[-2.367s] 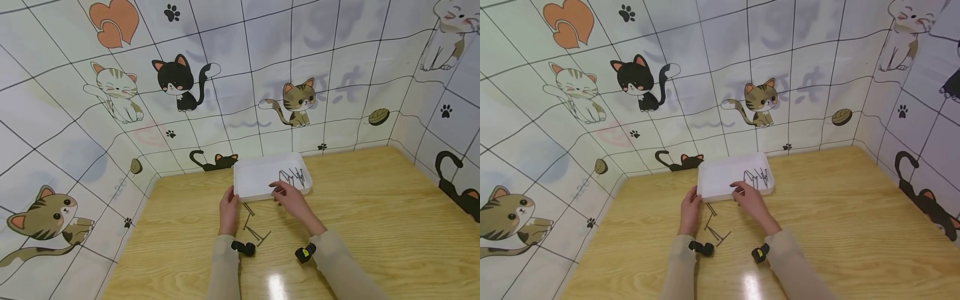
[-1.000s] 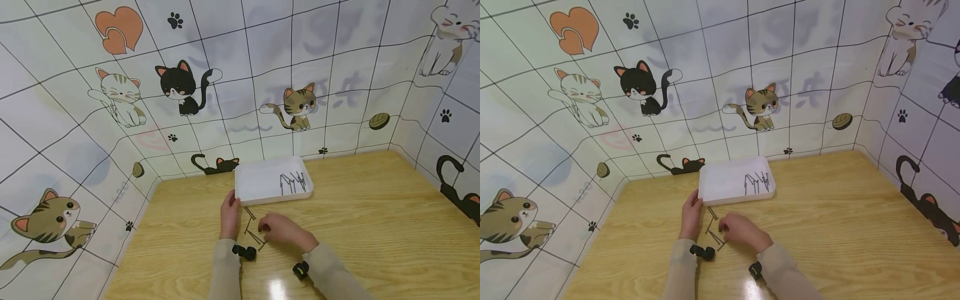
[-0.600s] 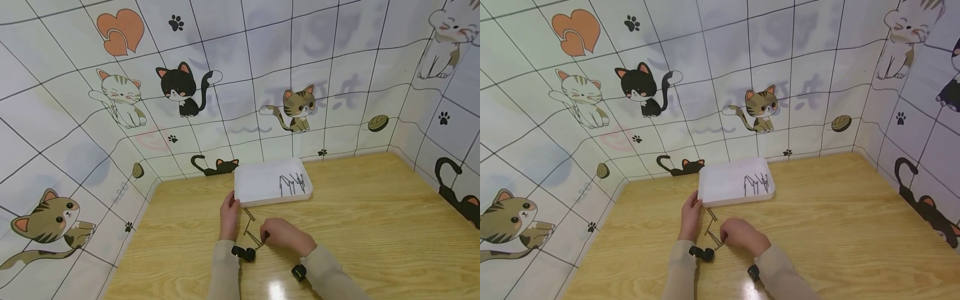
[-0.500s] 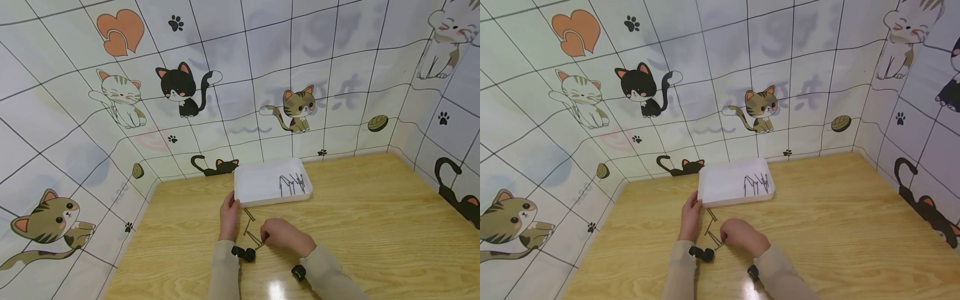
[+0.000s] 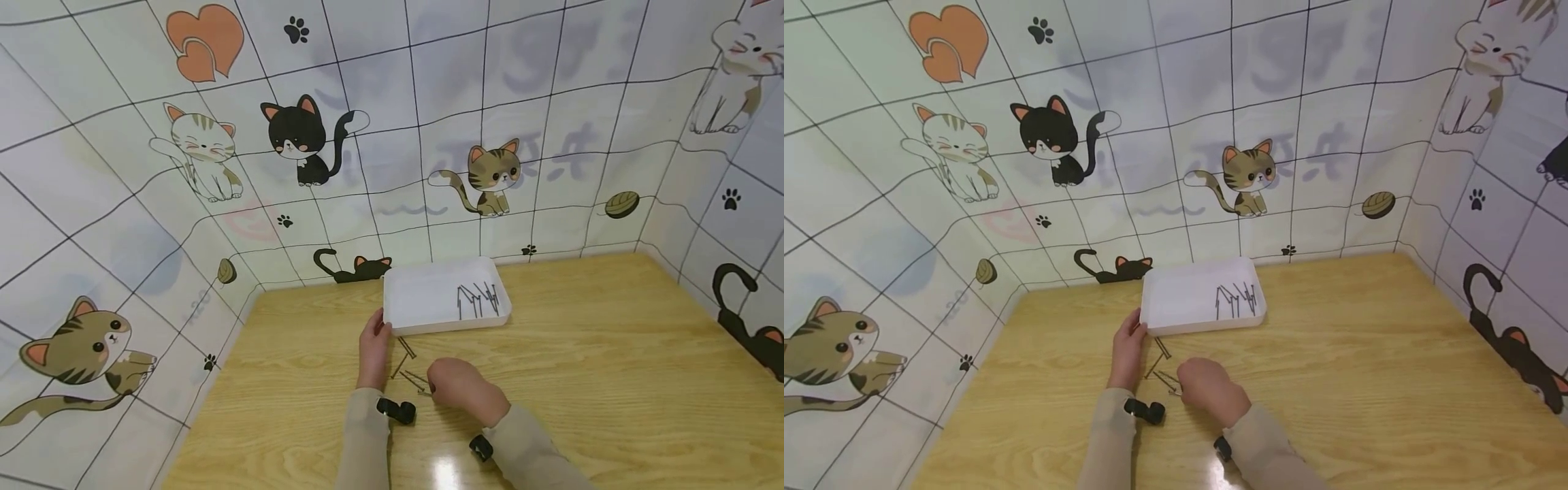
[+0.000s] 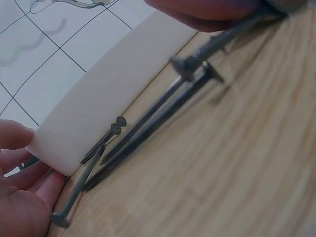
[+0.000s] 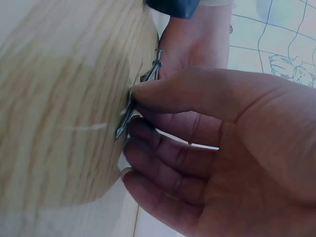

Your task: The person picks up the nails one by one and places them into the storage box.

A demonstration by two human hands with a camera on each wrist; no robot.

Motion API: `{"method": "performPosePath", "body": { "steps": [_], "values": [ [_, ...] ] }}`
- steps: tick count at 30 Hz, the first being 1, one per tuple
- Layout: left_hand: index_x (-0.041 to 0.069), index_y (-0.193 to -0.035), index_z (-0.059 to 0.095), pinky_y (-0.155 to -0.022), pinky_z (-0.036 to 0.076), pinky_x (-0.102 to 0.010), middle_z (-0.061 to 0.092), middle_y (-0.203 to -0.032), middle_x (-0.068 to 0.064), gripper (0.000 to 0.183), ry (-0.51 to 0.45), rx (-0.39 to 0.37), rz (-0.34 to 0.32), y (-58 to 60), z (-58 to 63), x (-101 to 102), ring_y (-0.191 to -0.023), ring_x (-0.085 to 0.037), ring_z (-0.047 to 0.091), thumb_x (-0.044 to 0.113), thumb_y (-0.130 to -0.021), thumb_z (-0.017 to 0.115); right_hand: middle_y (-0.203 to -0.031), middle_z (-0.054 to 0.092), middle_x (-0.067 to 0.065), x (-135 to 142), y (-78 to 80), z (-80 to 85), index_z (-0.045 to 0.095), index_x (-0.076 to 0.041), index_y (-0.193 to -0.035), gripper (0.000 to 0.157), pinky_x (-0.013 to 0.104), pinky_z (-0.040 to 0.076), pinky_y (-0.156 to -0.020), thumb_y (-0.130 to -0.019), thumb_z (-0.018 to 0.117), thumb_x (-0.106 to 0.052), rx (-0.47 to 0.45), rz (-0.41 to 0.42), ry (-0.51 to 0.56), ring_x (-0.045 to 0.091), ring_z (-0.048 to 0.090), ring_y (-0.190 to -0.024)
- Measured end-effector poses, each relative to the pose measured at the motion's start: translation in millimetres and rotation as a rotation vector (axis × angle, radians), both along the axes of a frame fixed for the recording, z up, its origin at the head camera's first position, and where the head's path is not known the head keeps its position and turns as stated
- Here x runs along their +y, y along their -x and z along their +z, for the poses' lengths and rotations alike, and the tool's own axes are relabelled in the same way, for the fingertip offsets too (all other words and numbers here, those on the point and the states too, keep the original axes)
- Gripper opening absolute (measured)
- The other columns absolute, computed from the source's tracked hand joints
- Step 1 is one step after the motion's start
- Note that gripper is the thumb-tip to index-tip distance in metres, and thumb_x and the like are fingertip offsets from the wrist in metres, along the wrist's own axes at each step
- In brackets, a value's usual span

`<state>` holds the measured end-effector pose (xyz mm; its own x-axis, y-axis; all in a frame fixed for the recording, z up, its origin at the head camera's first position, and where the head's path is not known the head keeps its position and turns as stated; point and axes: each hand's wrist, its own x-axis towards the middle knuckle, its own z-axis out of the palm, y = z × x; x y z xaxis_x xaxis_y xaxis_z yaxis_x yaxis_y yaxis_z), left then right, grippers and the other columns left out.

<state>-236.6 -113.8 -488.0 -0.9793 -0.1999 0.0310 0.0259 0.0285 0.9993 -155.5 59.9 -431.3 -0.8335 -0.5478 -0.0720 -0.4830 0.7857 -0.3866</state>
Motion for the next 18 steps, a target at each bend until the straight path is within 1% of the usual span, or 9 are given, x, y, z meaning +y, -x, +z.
{"method": "performPosePath", "body": {
  "steps": [1,3,7,8,10,12,15,18],
  "values": [
    [0.013,-0.133,0.043,-0.098,0.032,-0.037,0.044,-0.132,-0.005,0.042,0.0,0.001,-0.004,-0.2,0.1,-0.2,-0.118,-0.019,0.041,0.017,-0.092,0.049,-0.048,0.018,-0.008,-0.6,-1.0,0.0,0.03,-0.019,-0.047,0.043,0.025,0.017,-0.045,-0.071,0.056,0.005,0.003,-0.002,-0.01,0.01,0.015,-0.049],
    [0.011,-0.134,0.042,-0.099,0.031,-0.038,0.043,-0.133,-0.007,0.042,-0.005,-0.004,-0.016,-3.4,5.9,0.3,-0.12,-0.021,0.04,0.015,-0.092,0.048,-0.048,0.024,-0.008,-1.3,-3.2,1.2,0.034,-0.018,-0.048,0.04,0.025,0.02,-0.044,-0.072,0.056,0.006,0.008,-0.004,-0.032,0.009,0.019,-0.048],
    [0.013,-0.134,0.042,-0.099,0.031,-0.037,0.043,-0.133,-0.004,0.042,-0.005,-0.02,-0.017,-2.6,5.1,-0.2,-0.119,-0.019,0.04,0.017,-0.092,0.048,-0.054,0.042,-0.008,1.4,-3.9,2.7,0.048,-0.016,-0.057,0.029,0.025,0.031,-0.046,-0.072,0.058,0.007,0.032,0.012,-0.053,0.009,0.033,-0.05],
    [0.013,-0.134,0.042,-0.099,0.031,-0.037,0.043,-0.133,-0.004,0.042,-0.006,-0.024,-0.014,-2.0,4.9,-0.2,-0.119,-0.018,0.04,0.017,-0.092,0.048,-0.056,0.044,-0.008,2.8,-3.4,3.1,0.05,-0.015,-0.06,0.026,0.025,0.033,-0.047,-0.072,0.058,0.006,0.03,0.019,-0.047,0.009,0.036,-0.051],
    [0.015,-0.133,0.043,-0.098,0.032,-0.036,0.045,-0.131,0.0,0.042,-0.001,-0.023,-0.003,1.4,-1.0,-1.0,-0.117,-0.015,0.042,0.019,-0.092,0.049,-0.059,0.046,-0.008,6.2,-1.1,3.0,0.052,-0.015,-0.064,0.024,0.026,0.036,-0.049,-0.071,0.057,0.007,0.022,0.036,-0.028,0.01,0.039,-0.053],
    [0.014,-0.133,0.043,-0.098,0.033,-0.036,0.045,-0.131,-0.001,0.042,0.002,-0.02,-0.003,1.6,-0.5,-0.7,-0.117,-0.016,0.042,0.019,-0.092,0.049,-0.065,0.049,-0.008,9.7,1.9,3.7,0.055,-0.014,-0.071,0.022,0.026,0.04,-0.052,-0.071,0.057,0.007,0.01,0.054,-0.011,0.011,0.045,-0.058],
    [0.013,-0.133,0.043,-0.097,0.033,-0.036,0.045,-0.13,-0.002,0.042,0.004,-0.015,-0.003,2.1,-0.2,-0.5,-0.117,-0.016,0.042,0.018,-0.092,0.049,-0.072,0.055,-0.006,15.3,7.5,3.8,0.059,-0.014,-0.084,0.024,0.027,0.043,-0.057,-0.072,0.057,0.007,-0.03,0.059,0.032,0.011,0.05,-0.064],
    [0.013,-0.133,0.042,-0.098,0.033,-0.036,0.045,-0.131,-0.003,0.043,0.003,-0.013,-0.005,3.0,-0.8,-0.7,-0.118,-0.018,0.042,0.018,-0.092,0.049,-0.077,0.057,-0.004,21.4,14.1,3.3,0.059,-0.013,-0.101,0.033,0.029,0.043,-0.06,-0.074,0.057,0.005,-0.081,0.047,0.073,0.011,0.05,-0.067]
  ]
}}
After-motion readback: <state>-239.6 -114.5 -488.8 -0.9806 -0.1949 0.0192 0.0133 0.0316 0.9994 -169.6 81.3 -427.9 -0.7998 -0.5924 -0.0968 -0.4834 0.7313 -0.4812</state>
